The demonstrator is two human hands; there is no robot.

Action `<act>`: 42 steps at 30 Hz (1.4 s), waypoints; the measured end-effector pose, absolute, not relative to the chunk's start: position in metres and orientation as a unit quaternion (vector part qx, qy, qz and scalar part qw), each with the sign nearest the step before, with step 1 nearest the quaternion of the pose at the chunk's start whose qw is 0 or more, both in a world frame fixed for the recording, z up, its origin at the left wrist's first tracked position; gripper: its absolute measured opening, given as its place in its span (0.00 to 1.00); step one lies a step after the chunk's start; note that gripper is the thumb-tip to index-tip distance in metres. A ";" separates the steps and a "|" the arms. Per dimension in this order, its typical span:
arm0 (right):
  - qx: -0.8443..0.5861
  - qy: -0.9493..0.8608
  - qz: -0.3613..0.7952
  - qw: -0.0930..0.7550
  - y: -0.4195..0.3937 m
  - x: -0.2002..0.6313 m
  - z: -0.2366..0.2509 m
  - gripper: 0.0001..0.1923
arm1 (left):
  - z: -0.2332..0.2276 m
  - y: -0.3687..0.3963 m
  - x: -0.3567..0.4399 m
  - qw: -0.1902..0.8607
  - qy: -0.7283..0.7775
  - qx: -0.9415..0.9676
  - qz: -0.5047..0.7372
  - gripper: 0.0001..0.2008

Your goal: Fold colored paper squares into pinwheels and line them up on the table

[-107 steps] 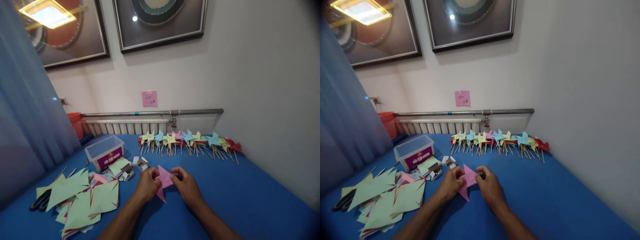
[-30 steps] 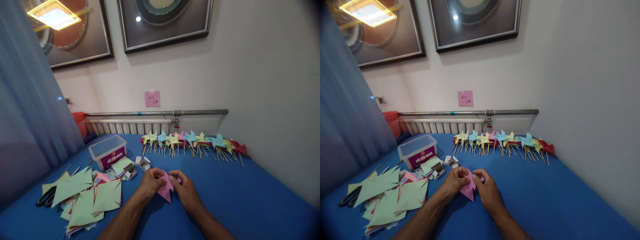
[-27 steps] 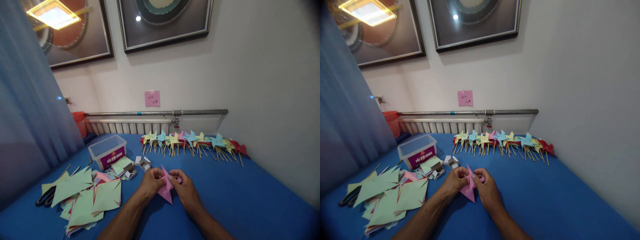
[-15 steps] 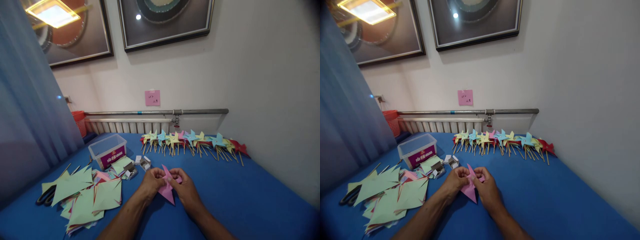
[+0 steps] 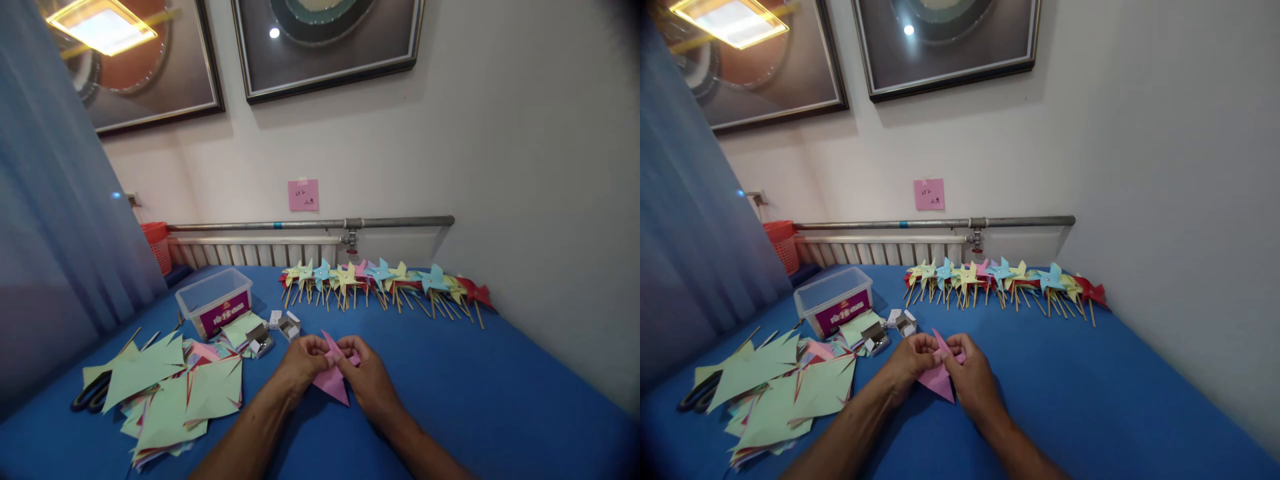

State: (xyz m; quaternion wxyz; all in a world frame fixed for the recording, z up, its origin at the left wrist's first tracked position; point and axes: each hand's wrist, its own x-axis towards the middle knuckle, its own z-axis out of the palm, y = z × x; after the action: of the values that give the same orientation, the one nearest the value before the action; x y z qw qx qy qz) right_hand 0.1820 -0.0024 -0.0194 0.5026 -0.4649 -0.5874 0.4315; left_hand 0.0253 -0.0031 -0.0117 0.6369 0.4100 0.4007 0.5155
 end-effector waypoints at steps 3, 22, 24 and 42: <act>-0.462 -0.560 0.446 0.523 0.002 0.181 -0.027 0.16 | -0.011 -0.002 0.025 0.611 0.430 0.418 0.517 0.22; -0.453 -0.601 0.383 0.535 -0.005 0.177 -0.034 0.27 | -0.009 0.001 0.020 0.600 0.417 0.352 0.585 0.14; -0.433 -0.688 0.238 0.532 -0.013 0.177 -0.035 0.24 | -0.009 0.003 0.021 0.596 0.413 0.319 0.610 0.14; -0.459 -0.697 0.202 0.513 -0.015 0.175 -0.022 0.15 | -0.011 -0.001 0.031 0.599 0.394 0.294 0.632 0.17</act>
State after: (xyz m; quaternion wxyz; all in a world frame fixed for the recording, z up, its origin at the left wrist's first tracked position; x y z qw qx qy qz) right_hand 0.1754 -0.0153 -0.0224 0.5128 -0.4592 -0.6967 0.2019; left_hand 0.0315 -0.0013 -0.0113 0.5989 0.2935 0.3938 0.6325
